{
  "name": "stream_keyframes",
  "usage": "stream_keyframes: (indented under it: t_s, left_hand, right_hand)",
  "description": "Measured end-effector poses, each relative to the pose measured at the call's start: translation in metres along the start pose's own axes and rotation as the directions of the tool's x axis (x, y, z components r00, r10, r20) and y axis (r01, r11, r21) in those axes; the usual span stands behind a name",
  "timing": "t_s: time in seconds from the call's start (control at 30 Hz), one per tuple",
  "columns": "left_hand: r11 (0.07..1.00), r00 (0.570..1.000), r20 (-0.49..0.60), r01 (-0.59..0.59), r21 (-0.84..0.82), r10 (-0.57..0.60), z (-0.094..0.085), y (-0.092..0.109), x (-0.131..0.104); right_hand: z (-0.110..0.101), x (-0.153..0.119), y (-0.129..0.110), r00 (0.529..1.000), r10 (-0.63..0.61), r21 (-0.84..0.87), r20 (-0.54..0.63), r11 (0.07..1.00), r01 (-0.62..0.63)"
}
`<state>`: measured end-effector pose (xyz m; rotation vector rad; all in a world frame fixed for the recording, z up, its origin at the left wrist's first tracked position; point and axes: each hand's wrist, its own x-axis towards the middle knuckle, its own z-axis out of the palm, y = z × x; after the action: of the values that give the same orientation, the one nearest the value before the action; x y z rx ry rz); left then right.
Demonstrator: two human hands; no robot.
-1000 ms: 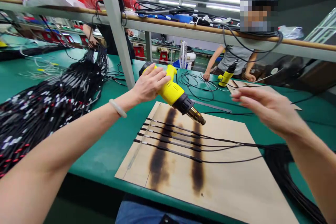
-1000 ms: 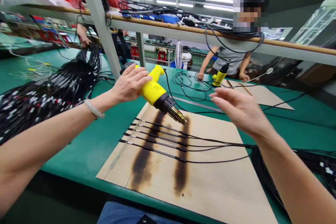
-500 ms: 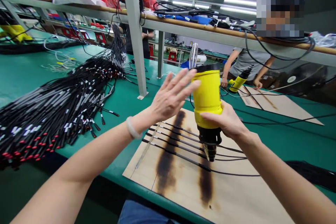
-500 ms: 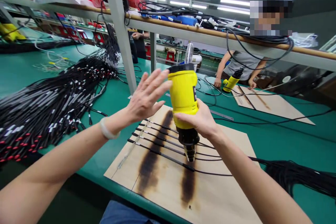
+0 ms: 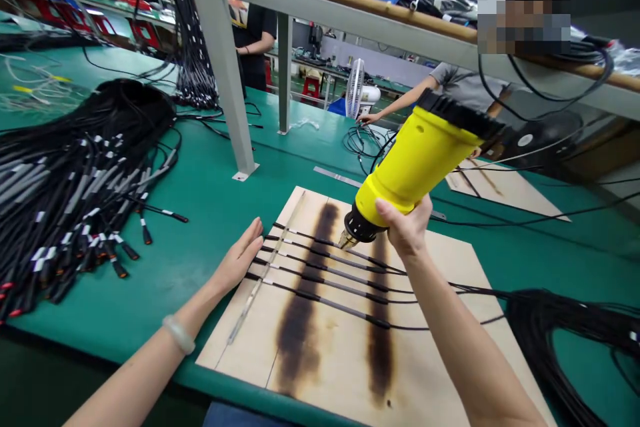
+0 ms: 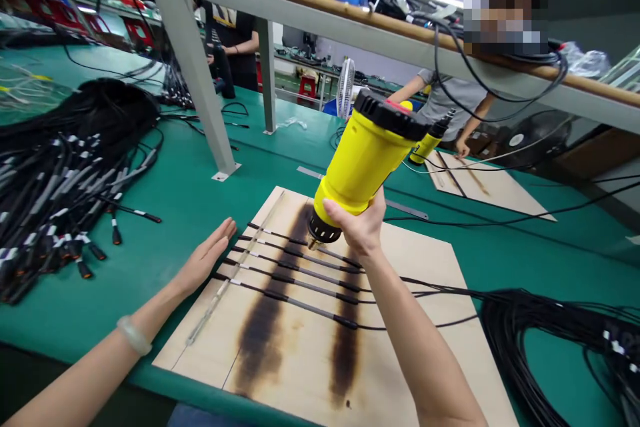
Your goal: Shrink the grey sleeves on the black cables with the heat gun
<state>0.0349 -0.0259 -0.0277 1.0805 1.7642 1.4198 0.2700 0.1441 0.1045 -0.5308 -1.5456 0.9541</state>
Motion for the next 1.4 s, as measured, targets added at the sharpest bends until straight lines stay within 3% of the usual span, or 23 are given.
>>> stream_keyframes:
  t_s: [0.37, 0.87, 1.4]
  left_hand:
    - [0.994, 0.990, 0.135, -0.056, 0.089, 0.043, -0.003, -0.014, 0.020]
    - [0.988, 0.972, 0.206, -0.131, 0.087, 0.111, -0.007, -0.033, 0.020]
    - [0.987, 0.968, 0.214, -0.148, 0.069, 0.131, -0.007, -0.035, 0.020]
  right_hand:
    - [0.017, 0.006, 0.046, 0.998, 0.066, 0.052, -0.013, 0.997, -0.065]
    - [0.028, 0.005, 0.056, 0.998, 0.066, 0.131, -0.002, 0.989, -0.065]
    - [0.027, 0.001, 0.057, 0.999, 0.049, 0.080, -0.008, 0.996, -0.048]
